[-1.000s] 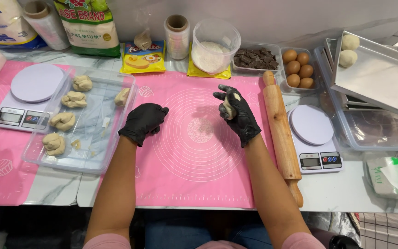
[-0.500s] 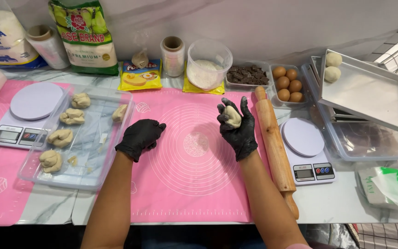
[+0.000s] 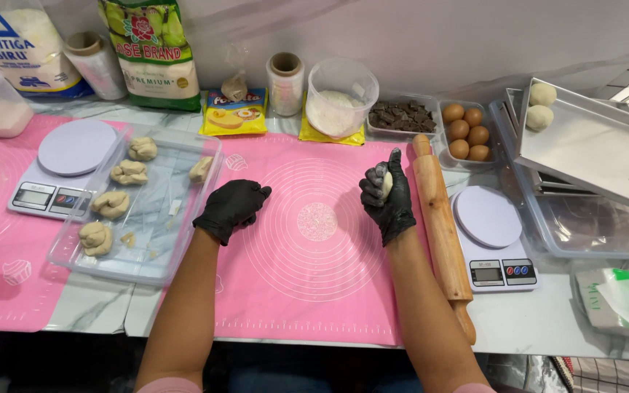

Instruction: The person flattens a dough ball on a pink mat, rolls it into a thin circle using a rolling pin, places a piece of chocolate in the center, and folds the dough to enclose the filling.

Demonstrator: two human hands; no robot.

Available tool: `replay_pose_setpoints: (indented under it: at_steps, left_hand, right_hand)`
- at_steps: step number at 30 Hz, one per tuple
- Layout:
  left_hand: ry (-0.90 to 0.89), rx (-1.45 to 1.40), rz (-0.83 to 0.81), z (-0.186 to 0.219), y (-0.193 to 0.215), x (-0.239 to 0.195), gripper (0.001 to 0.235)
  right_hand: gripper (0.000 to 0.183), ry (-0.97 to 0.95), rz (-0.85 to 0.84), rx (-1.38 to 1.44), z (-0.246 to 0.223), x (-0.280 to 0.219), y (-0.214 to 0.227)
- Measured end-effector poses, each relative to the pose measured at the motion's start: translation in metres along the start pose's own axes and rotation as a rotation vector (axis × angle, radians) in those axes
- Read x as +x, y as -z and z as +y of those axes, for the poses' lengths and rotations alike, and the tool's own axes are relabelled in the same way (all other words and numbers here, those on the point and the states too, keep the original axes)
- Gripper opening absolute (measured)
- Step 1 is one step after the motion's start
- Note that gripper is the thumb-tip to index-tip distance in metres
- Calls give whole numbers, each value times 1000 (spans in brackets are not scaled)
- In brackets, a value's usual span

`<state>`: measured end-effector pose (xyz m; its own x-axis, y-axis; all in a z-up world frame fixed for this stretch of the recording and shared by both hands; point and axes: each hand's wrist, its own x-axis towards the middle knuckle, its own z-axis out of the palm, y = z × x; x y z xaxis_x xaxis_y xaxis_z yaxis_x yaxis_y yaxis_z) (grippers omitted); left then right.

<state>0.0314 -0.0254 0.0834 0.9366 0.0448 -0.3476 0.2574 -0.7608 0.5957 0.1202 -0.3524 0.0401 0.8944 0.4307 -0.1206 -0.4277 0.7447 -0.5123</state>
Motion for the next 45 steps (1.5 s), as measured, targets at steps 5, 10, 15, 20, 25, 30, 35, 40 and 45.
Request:
replay_pose_setpoints:
  at_steps: [5, 10, 15, 20, 25, 30, 35, 40, 45]
  left_hand:
    - [-23, 9, -4, 2, 2, 0, 39]
    - [-44, 20, -3, -2, -4, -1, 40]
    - [-59, -12, 0, 4, 2, -9, 37]
    - [-55, 5, -7, 9, 6, -14, 38]
    - [-37, -26, -16, -1, 1, -7, 45]
    - [-72, -70, 57, 9, 9, -15, 34]
    - [-210, -30, 183, -16, -14, 18, 37]
    - [-371, -73, 360, -24, -39, 34, 26]
    - [-493, 122, 525, -28, -74, 57, 44]
  right_hand:
    - [39, 12, 116, 124, -1, 14, 28]
    - [41, 82, 62, 301, 0, -7, -5]
    - [35, -17, -31, 439, 3, 11, 16]
    - [52, -92, -24, 339, -2, 6, 22]
    - [62, -40, -56, 69, 6, 6, 4]
    - [56, 110, 158, -780, 24, -3, -27]
    - [43, 30, -51, -1463, 53, -50, -81]
    - [60, 9, -147, -1725, 58, -57, -100]
    - [38, 399, 61, -1776, 65, -28, -62]
